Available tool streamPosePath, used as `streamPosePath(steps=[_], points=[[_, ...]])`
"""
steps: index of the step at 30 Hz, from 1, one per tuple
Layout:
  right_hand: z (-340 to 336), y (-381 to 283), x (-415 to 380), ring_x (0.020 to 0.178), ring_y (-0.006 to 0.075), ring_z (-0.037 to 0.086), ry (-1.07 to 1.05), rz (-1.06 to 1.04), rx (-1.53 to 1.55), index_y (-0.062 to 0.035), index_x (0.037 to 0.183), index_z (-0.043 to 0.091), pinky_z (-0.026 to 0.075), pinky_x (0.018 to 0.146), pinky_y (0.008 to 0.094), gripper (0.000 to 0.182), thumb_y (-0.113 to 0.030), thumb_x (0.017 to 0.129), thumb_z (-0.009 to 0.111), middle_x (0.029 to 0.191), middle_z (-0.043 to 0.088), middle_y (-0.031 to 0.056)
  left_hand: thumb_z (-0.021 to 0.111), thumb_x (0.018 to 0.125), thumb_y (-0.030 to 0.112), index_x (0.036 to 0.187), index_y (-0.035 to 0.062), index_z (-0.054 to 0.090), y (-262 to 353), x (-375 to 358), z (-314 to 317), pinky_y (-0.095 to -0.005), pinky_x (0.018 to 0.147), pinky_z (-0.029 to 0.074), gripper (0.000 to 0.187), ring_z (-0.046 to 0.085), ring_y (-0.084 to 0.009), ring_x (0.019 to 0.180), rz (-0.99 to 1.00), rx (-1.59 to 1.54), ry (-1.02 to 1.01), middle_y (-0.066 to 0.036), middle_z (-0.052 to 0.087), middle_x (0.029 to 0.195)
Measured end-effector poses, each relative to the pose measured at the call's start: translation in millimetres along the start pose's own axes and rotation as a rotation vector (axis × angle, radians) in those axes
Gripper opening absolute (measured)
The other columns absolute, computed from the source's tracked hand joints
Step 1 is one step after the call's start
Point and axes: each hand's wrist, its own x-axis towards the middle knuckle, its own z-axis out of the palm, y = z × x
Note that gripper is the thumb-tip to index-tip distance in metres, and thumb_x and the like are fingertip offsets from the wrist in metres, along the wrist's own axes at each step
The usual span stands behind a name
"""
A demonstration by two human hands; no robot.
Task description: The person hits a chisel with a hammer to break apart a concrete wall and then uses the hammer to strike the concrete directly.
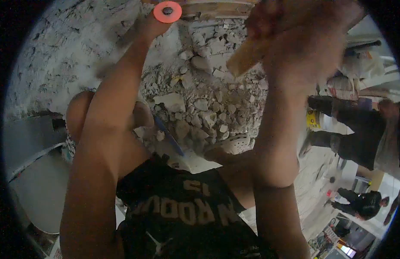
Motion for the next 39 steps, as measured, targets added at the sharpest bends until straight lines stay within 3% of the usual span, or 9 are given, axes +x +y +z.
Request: streamPosePath(steps=[4,11,19,23,27,31,34,36,39], points=[[-13,72,-11,0.06,0.0331,0.056,-0.03,-0.357,-0.65,0.0038,0.088,0.056,0.043,0.056,0.0428,0.041,-0.033,0.098,0.041,0.067,0.057,0.0193,0.063,0.084,0.0,0.105,0.0079,0.06,4,2,1,-0.0297,0.08,0.05,0.023,0.06,-0.0173,0.094,-0.025,0.008,0.024,-0.007,0.063,0.102],[-74,132,-36,0.057,0.021,0.055,-0.062,0.268,-1.112,0.0018,0.075,0.054,0.044,0.055,0.0368,0.056,-0.047,0.098,0.039,0.058,0.051,0.0107,0.064,0.084,0.002,0.102,0.0089,0.061,-48,4,16,-0.0313,0.08,0.051,0.019,0.061,-0.0186,0.091,0.282,-0.343,-0.004,-0.007,0.065,0.096],[8,3,7,0.047,0.0161,0.048,-0.082,-0.689,-0.968,-0.0031,0.082,0.053,0.037,0.044,0.0329,0.039,-0.035,0.099,0.038,0.06,0.052,0.0069,0.066,0.084,0.012,0.104,0.0107,0.061,-5,-6,12,-0.0351,0.079,0.052,0.02,0.063,-0.0225,0.093,-0.062,0.019,0.028,-0.009,0.066,0.099],[-8,92,-19,0.049,0.0245,0.053,0.005,-0.54,-0.81,-0.001,0.077,0.054,0.041,0.048,0.038,0.053,-0.043,0.099,0.033,0.059,0.054,0.0113,0.067,0.084,0.017,0.105,0.0116,0.062,-4,0,14,-0.0371,0.079,0.052,0.022,0.063,-0.0245,0.094,-0.031,0.002,0.046,-0.009,0.066,0.1],[-64,151,-41,0.068,0.0481,0.058,-0.181,0.197,-1.078,0.0066,0.087,0.057,0.046,0.065,0.0514,0.053,-0.042,0.098,0.039,0.068,0.058,0.0272,0.068,0.084,0.023,0.107,0.0125,0.062,-26,9,24,-0.0393,0.079,0.052,0.026,0.064,-0.0268,0.095,0.332,-0.313,0.107,-0.01,0.066,0.102],[-48,83,-31,0.069,0.0461,0.06,-0.118,0.126,-0.948,0.0058,0.087,0.058,0.046,0.064,0.05,0.054,-0.045,0.097,0.042,0.068,0.058,0.0262,0.067,0.084,0.03,0.106,0.0119,0.062,-39,-19,16,-0.0417,0.08,0.052,0.029,0.064,-0.0284,0.096,0.043,0.062,0.035,-0.012,0.066,0.102],[-8,11,-7,0.05,0.0108,0.053,-0.115,-0.283,-1.116,-0.0041,0.081,0.059,0.04,0.045,0.0291,0.045,-0.045,0.096,0.048,0.062,0.057,0.0048,0.066,0.084,0.026,0.106,0.0113,0.061,-17,-10,5,-0.0422,0.079,0.052,0.027,0.064,-0.0295,0.095,-0.115,0.167,-0.041,-0.012,0.066,0.1],[4,-8,5,0.049,0.0118,0.054,-0.186,-0.448,-1.502,-0.0039,0.082,0.059,0.041,0.045,0.0293,0.043,-0.043,0.095,0.049,0.064,0.059,0.0052,0.066,0.084,0.025,0.105,0.0109,0.062,-22,-11,10,-0.0406,0.079,0.052,0.026,0.064,-0.029,0.094,-0.142,0.115,0.001,-0.012,0.066,0.099],[10,34,8,0.048,0.0144,0.046,-0.333,-0.025,0.3,-0.0053,0.088,0.054,0.034,0.043,0.0296,0.025,-0.029,0.095,0.053,0.064,0.051,0.0052,0.065,0.084,0.023,0.105,0.0104,0.062,-25,-8,12,-0.0387,0.08,0.052,0.025,0.064,-0.0285,0.093,-0.163,0.048,0.048,-0.011,0.066,0.098]])
